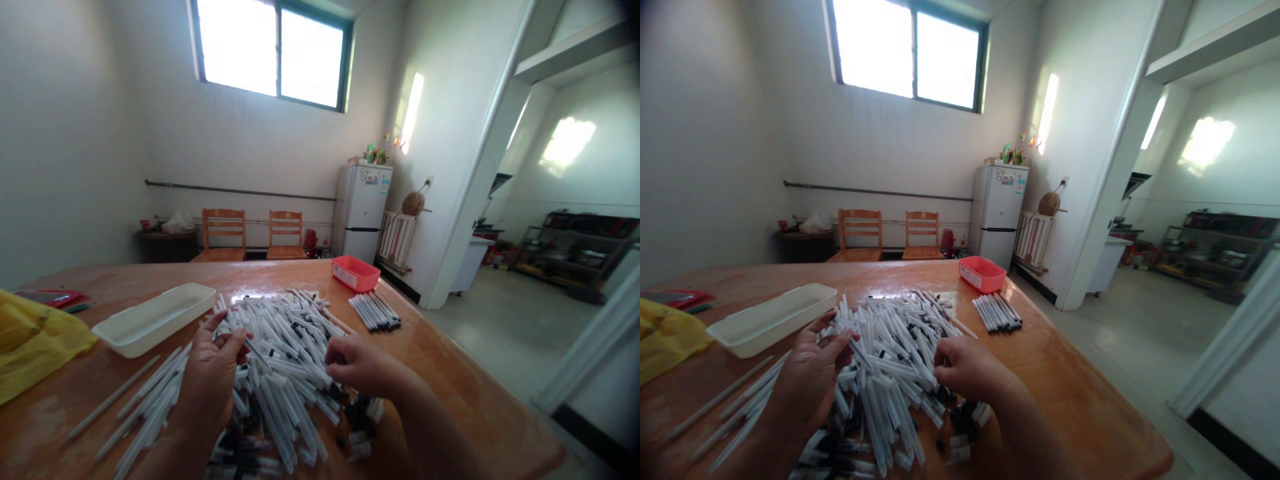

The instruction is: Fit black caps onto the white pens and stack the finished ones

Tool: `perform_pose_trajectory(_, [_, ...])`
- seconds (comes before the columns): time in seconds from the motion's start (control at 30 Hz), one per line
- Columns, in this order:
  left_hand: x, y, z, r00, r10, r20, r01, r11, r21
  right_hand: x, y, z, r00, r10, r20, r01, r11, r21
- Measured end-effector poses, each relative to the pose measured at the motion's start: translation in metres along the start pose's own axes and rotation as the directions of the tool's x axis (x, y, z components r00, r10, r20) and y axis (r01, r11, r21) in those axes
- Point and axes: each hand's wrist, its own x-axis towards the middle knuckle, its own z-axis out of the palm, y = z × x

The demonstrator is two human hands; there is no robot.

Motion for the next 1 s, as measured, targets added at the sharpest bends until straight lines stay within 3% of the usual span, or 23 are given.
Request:
perform_pose_trajectory(0.13, [0.000,0.001,0.000,1.000,-0.014,-0.010,0.014,1.000,0.006,-0.002,0.010,-0.008,0.996,0.086,-0.018,-0.087,0.994,-0.070])
perform_pose_trajectory(0.33, [0.000,0.000,0.000,1.000,-0.012,-0.001,0.012,1.000,0.011,-0.007,0.024,-0.015,0.965,0.192,0.176,-0.169,0.976,-0.137])
perform_pose_trajectory(0.63, [0.000,0.003,0.001,0.999,-0.034,-0.017,0.034,0.999,0.007,-0.010,0.021,-0.016,0.957,0.188,0.220,-0.152,0.973,-0.171])
perform_pose_trajectory(1.0, [-0.001,0.006,0.001,0.998,-0.051,-0.028,0.051,0.999,0.000,-0.008,0.001,-0.009,0.933,0.237,0.272,-0.121,0.915,-0.384])
